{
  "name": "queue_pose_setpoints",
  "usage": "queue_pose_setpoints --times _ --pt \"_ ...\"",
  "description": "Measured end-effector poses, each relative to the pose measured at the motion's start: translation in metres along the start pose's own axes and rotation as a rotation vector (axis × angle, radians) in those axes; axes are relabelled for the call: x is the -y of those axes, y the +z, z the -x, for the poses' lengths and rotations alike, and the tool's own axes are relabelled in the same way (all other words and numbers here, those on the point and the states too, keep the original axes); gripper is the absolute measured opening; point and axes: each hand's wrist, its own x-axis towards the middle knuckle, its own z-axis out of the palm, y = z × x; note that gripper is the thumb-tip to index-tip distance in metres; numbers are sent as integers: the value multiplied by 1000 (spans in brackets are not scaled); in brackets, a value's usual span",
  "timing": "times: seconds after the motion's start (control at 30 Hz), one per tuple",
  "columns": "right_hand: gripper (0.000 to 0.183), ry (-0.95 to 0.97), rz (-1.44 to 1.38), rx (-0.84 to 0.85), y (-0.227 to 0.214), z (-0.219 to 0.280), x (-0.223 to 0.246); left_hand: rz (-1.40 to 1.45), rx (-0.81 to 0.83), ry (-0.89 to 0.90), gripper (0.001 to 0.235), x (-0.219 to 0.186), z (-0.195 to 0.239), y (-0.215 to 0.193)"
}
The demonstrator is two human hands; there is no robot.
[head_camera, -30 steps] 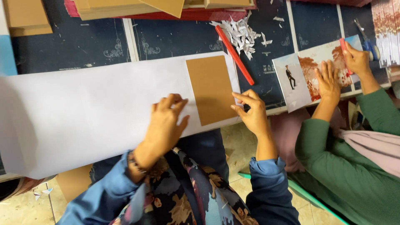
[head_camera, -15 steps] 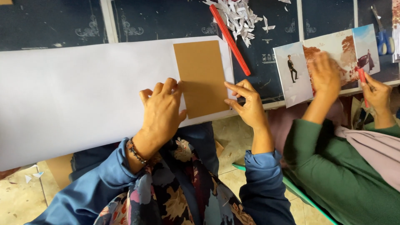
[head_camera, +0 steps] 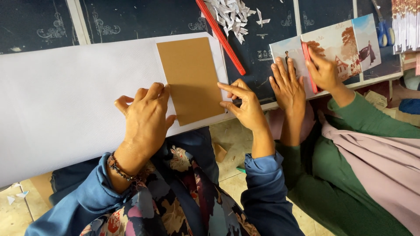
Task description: The person places brown cardboard pieces onto a white sheet, aligns them in a row, and smooths the edges. They then use scissors to trim the excess white sheet around the cardboard pieces.
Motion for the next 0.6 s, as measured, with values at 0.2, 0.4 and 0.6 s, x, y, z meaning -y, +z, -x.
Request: queue_pose_setpoints --times 0.2,0.4,0.6 --pt "51 25 15 30 -2 0 -2 8 -6 6 80 0 -1 1" --pt "52 34 25 39 -3 1 -2 10 0 -4 79 -1 -3 3" --pt "52 33 30 51 -7 -1 4 27 6 -13 75 -2 -6 2"
